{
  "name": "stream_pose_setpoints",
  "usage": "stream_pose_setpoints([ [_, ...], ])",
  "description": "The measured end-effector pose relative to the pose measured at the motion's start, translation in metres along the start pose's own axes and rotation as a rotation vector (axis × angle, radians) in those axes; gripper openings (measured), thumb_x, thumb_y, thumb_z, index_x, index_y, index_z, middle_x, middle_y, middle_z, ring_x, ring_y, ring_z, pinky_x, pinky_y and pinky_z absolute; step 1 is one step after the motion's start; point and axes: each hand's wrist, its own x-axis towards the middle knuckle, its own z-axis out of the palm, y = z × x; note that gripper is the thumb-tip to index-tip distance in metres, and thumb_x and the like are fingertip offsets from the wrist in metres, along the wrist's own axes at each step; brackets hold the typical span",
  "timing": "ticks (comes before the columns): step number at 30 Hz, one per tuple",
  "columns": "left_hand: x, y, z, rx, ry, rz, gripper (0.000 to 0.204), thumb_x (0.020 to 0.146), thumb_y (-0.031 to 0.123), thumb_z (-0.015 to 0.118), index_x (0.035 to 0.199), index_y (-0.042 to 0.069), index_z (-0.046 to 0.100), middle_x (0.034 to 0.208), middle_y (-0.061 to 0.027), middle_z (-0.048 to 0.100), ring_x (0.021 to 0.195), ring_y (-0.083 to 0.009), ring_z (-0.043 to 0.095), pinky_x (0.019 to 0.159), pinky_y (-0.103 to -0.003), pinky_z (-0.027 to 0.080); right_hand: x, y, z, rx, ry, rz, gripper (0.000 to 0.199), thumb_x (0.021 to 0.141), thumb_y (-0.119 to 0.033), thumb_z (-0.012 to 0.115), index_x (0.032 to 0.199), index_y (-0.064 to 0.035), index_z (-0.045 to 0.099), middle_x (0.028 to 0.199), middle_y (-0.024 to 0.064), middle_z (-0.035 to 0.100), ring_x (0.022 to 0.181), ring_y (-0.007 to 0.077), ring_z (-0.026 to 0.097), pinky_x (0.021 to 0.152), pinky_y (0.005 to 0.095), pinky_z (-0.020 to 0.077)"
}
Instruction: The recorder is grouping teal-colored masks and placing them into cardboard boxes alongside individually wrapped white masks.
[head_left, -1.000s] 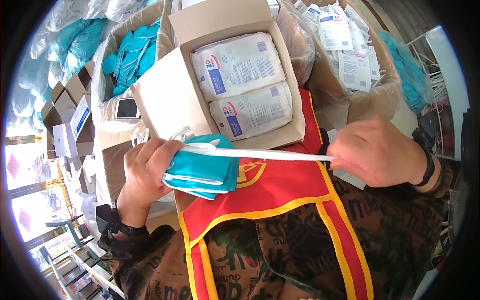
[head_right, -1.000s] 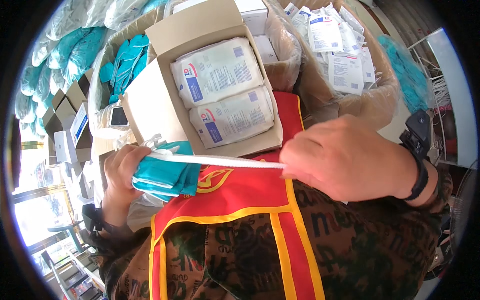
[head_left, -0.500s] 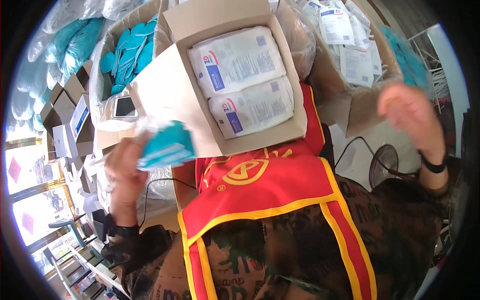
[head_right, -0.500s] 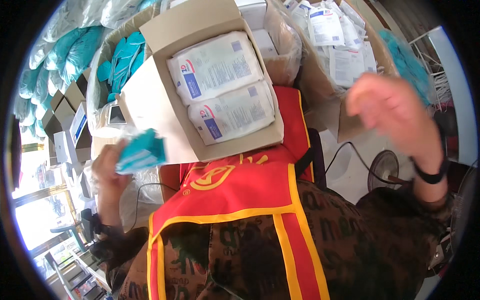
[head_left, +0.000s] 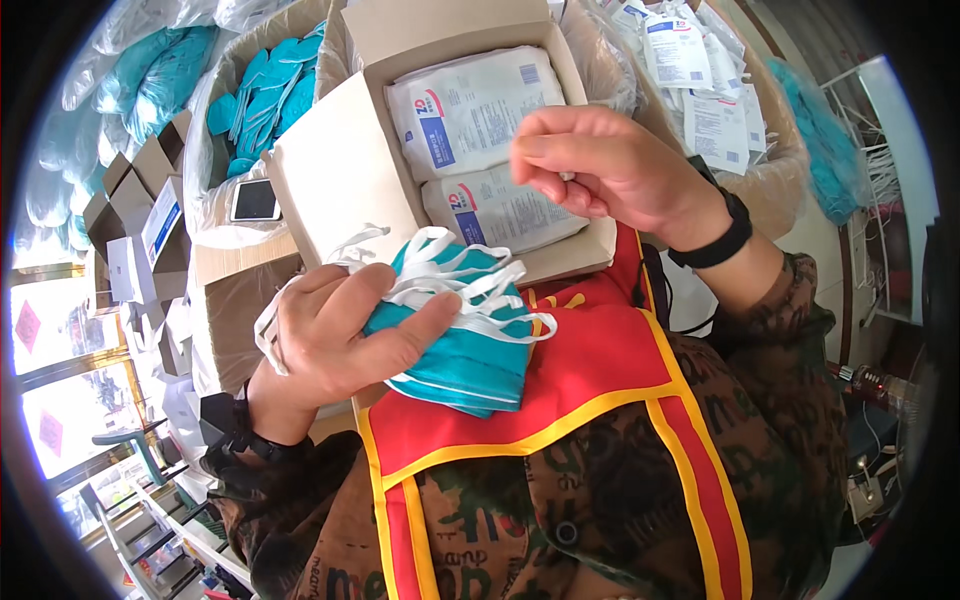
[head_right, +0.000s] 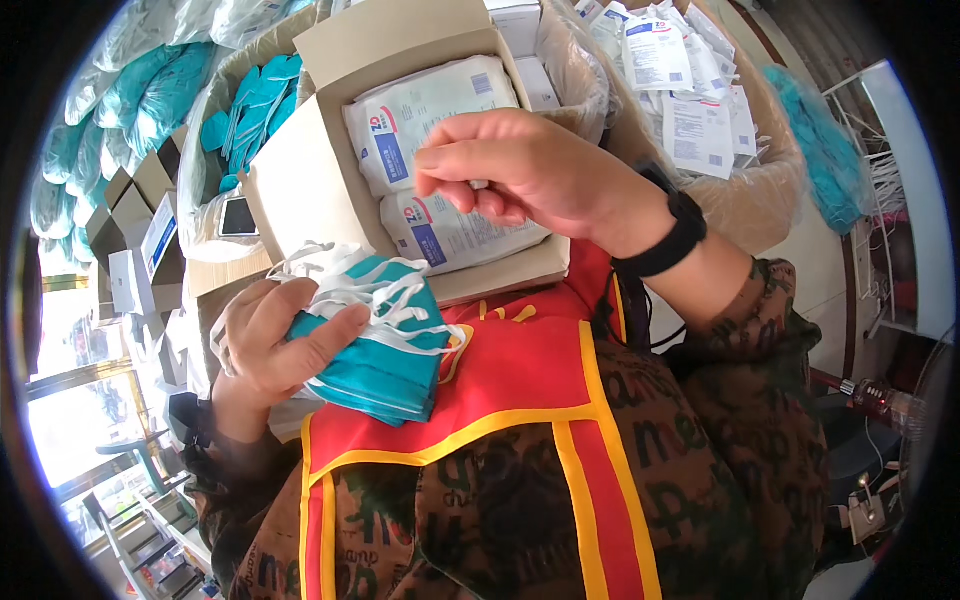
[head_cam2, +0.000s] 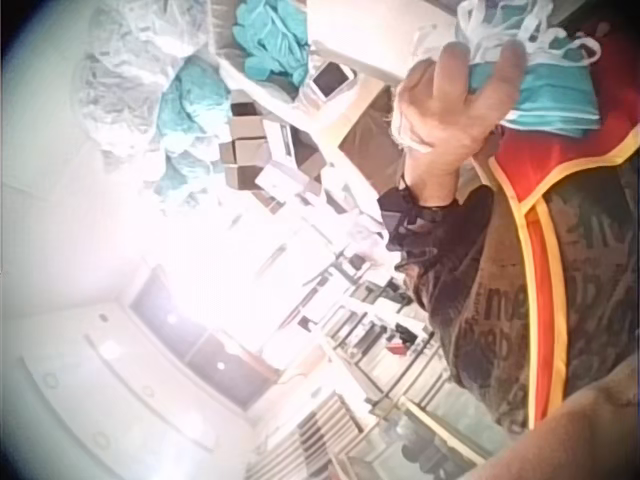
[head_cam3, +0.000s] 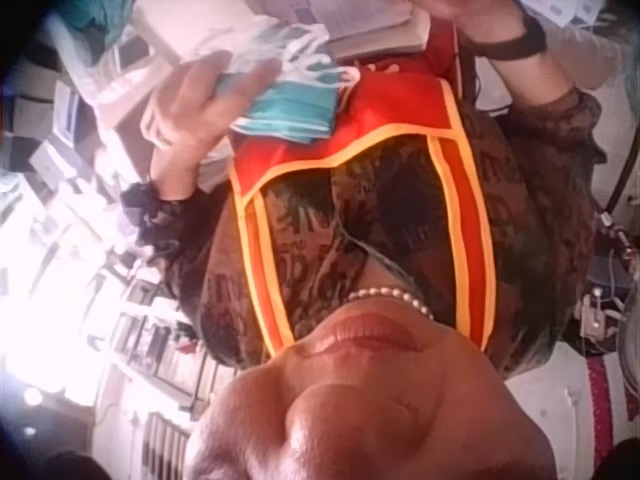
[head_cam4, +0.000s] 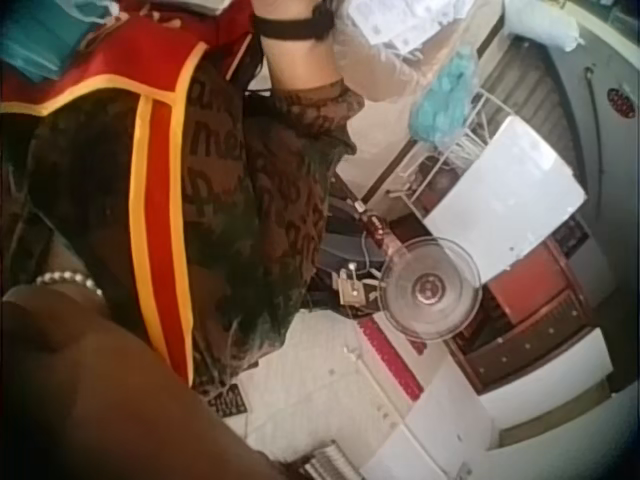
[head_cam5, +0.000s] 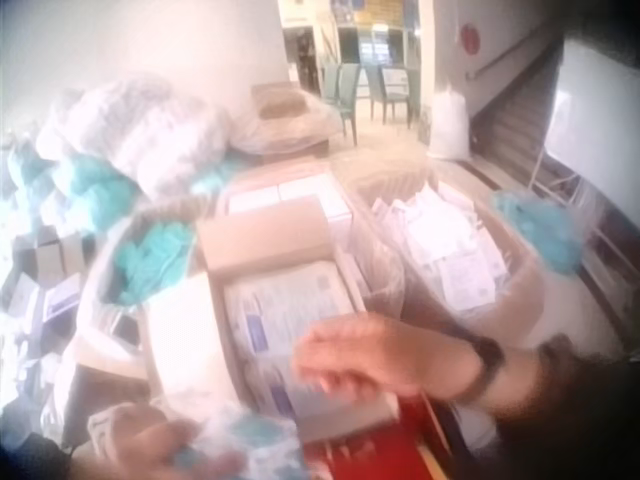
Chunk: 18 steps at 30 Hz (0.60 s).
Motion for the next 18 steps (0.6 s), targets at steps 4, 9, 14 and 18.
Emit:
stream_pose_setpoints([
  [4, 0.006, 0.004, 0.001, 0.011, 0.005, 0.033, 0.048, 0.057, 0.02, 0.075, 0.105, 0.018, 0.072, 0.081, -0.0089, 0.055, 0.056, -0.0188, 0.054, 0.047, -0.029, 0.045, 0.016, 0.0, 0.019, -0.202, -0.134, -0.071, 0.023, 0.093, -0.021, 0.057, 0.104, -0.0017, 0.062, 0.07, -0.0039, 0.049, 0.065, 0.0016, 0.044, 0.056, 0.0192, 0.0373],
  [9, 0.01, 0.002, 0.003, 0.068, 0.025, 0.079, 0.049, 0.061, 0.023, 0.072, 0.109, 0.025, 0.068, 0.086, -0.006, 0.052, 0.049, -0.0119, 0.053, 0.046, -0.026, 0.047, 0.023, 0.005, 0.029, -0.593, -0.329, -0.192, 0.016, 0.094, -0.017, 0.06, 0.103, -0.0035, 0.063, 0.071, -0.0041, 0.05, 0.067, 0.0029, 0.043, 0.063, 0.0212, 0.0386],
  [14, 0.012, 0.008, 0.001, 0.02, 0.016, 0.07, 0.05, 0.057, 0.022, 0.077, 0.107, 0.02, 0.071, 0.082, -0.0099, 0.054, 0.056, -0.0191, 0.054, 0.047, -0.028, 0.045, 0.026, -0.005, 0.033, -0.69, -0.385, -0.153, 0.019, 0.094, -0.019, 0.06, 0.095, -0.0007, 0.061, 0.073, -0.0003, 0.057, 0.068, 0.0071, 0.049, 0.062, 0.0254, 0.0418],
  [18, 0.012, 0.007, 0.002, 0.064, 0.031, 0.078, 0.049, 0.059, 0.022, 0.074, 0.108, 0.022, 0.069, 0.081, -0.0072, 0.054, 0.052, -0.0153, 0.053, 0.045, -0.026, 0.045, 0.009, -0.022, 0.033, -0.845, -0.349, -0.112, 0.02, 0.094, -0.02, 0.061, 0.091, -0.0001, 0.06, 0.069, 0.001, 0.057, 0.063, 0.0081, 0.049, 0.059, 0.026, 0.0412],
])
